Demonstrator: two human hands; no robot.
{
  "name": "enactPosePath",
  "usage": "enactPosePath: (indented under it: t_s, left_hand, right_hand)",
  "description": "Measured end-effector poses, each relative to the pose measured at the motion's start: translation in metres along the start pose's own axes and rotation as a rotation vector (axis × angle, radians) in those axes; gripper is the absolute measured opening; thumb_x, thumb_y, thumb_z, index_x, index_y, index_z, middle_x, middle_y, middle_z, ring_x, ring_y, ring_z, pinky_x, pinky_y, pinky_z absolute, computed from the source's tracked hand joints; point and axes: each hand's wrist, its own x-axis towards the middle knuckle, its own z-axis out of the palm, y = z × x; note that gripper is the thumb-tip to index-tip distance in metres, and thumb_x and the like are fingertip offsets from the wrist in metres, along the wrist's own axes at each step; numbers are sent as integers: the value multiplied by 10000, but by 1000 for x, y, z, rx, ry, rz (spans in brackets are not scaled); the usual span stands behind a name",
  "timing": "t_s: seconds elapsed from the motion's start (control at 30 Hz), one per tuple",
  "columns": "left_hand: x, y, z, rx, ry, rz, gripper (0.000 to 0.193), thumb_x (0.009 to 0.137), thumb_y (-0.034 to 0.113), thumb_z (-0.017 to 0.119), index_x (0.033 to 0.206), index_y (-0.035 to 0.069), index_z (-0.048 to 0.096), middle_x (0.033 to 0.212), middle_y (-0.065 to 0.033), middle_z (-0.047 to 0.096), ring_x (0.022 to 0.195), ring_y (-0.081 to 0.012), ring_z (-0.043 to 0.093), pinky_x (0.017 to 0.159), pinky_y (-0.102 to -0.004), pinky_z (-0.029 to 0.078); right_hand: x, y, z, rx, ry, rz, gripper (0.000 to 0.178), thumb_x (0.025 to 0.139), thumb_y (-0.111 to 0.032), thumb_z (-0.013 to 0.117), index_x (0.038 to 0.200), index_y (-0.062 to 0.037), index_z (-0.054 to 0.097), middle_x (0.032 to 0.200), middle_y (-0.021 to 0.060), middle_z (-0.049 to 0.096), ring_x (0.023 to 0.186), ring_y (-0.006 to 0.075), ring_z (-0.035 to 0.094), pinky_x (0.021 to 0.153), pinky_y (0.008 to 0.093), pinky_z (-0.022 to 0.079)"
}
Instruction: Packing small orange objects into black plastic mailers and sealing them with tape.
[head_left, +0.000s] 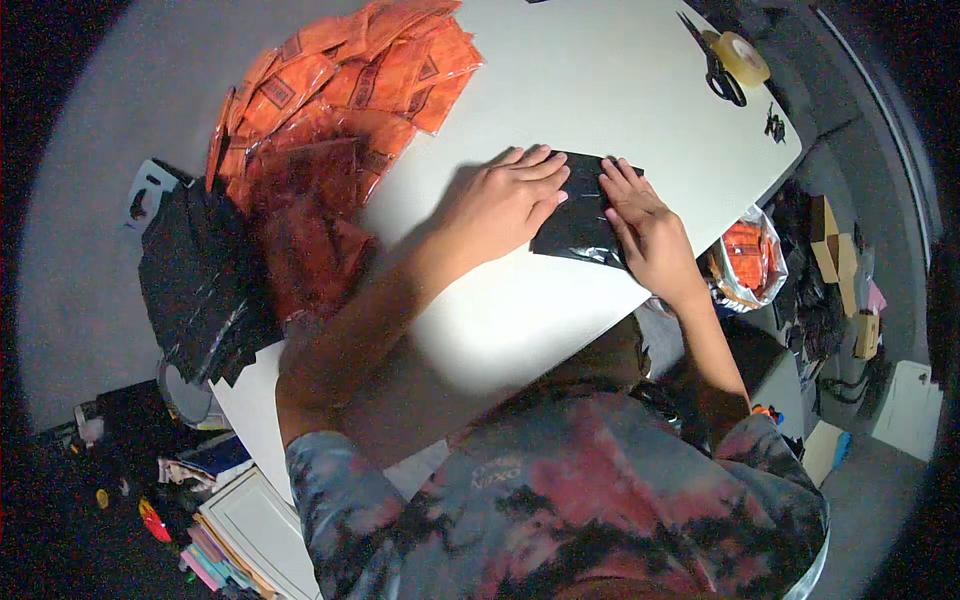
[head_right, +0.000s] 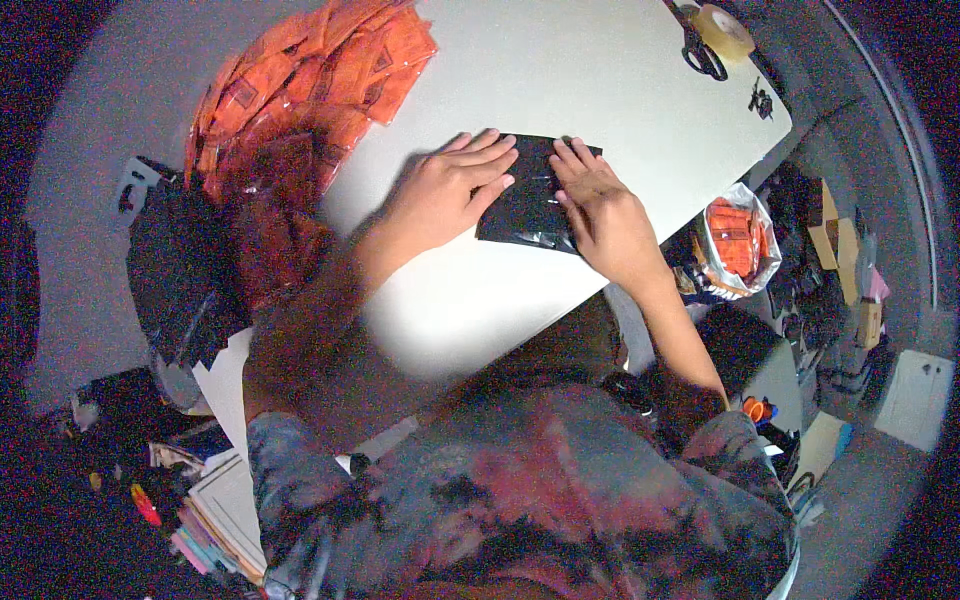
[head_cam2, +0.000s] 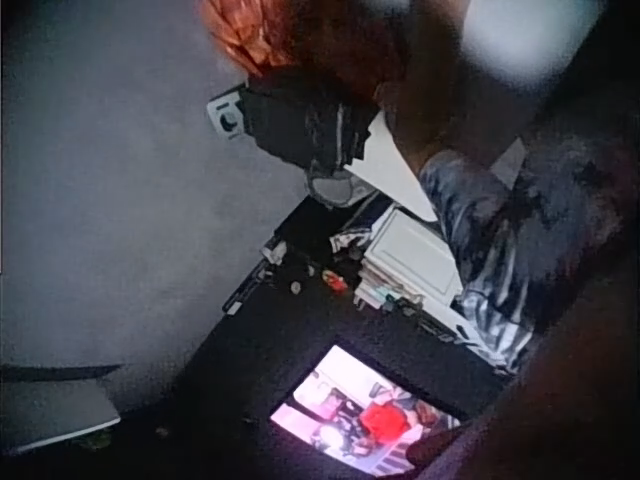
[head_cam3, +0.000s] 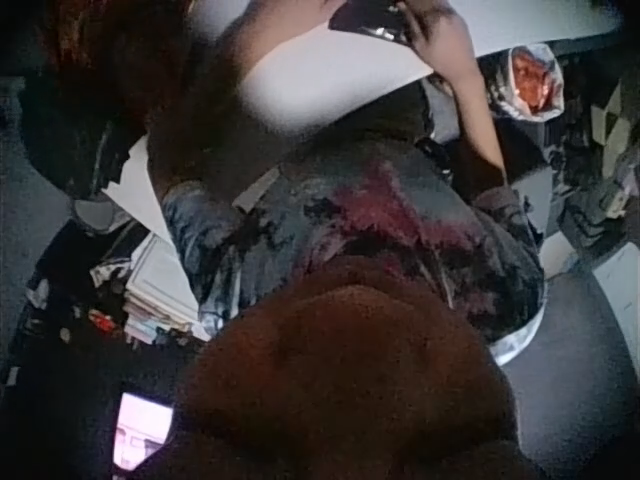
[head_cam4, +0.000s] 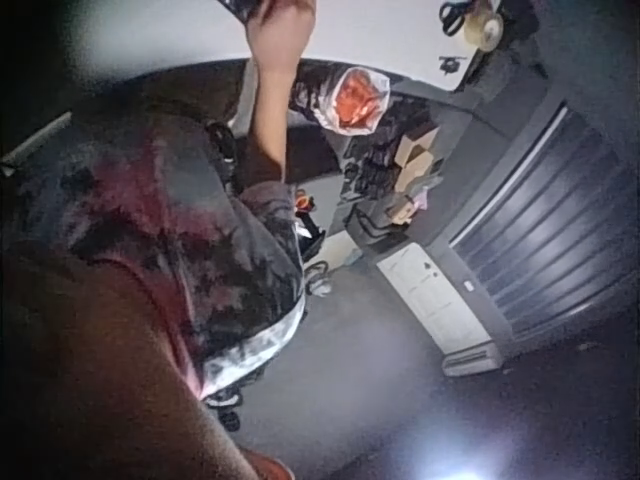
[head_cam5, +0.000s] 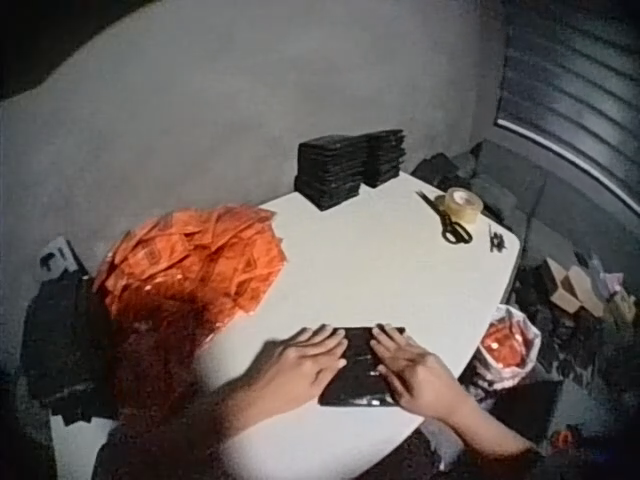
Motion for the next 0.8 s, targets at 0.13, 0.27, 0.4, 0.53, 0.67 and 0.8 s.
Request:
enactPosePath:
  t_s: [0.13,0.27,0.4,0.53,0.67,0.8]
  left_hand:
    - [0,-1,1,-28,15,30,296,992,230,667,1218,59,753,1327,-140,700,1285,-311,640,1097,-431,505]
    - [-2,-3,1,-15,9,56,283,986,249,678,1210,101,766,1330,-136,699,1279,-307,644,1089,-428,511]
    - [-5,-8,8,-36,17,58,296,982,281,683,1206,107,769,1337,-109,699,1288,-299,638,1081,-439,517]
    - [-7,-7,6,19,-9,-17,326,1000,355,648,1249,176,759,1366,-27,692,1281,-282,642,1055,-419,532]
    - [6,-8,11,72,-65,3,387,1013,420,604,1278,174,740,1434,-22,647,1224,-312,659,1028,-430,544]
    - [2,-3,3,50,-88,-15,410,1019,424,581,1292,155,728,1455,-46,628,1210,-335,657,1033,-431,539]
  right_hand:
    - [-2,2,-1,-13,10,-19,435,960,-56,629,1387,23,608,1498,187,561,1440,374,480,1207,493,375]
    - [-4,-2,0,21,18,-6,416,962,-52,627,1370,28,620,1490,189,567,1434,373,487,1206,491,377]
    - [-5,0,3,21,21,-12,410,961,-48,626,1364,26,627,1477,190,578,1425,376,496,1210,488,374]
    - [-4,9,7,47,53,-52,397,970,-35,605,1362,26,629,1467,196,584,1426,378,494,1215,473,369]
    - [-3,19,6,28,72,-66,366,1010,-27,551,1365,14,631,1471,197,585,1454,347,473,1216,428,359]
    - [-4,12,8,39,120,-32,360,1014,-16,543,1356,-10,653,1456,178,605,1442,313,494,1174,402,409]
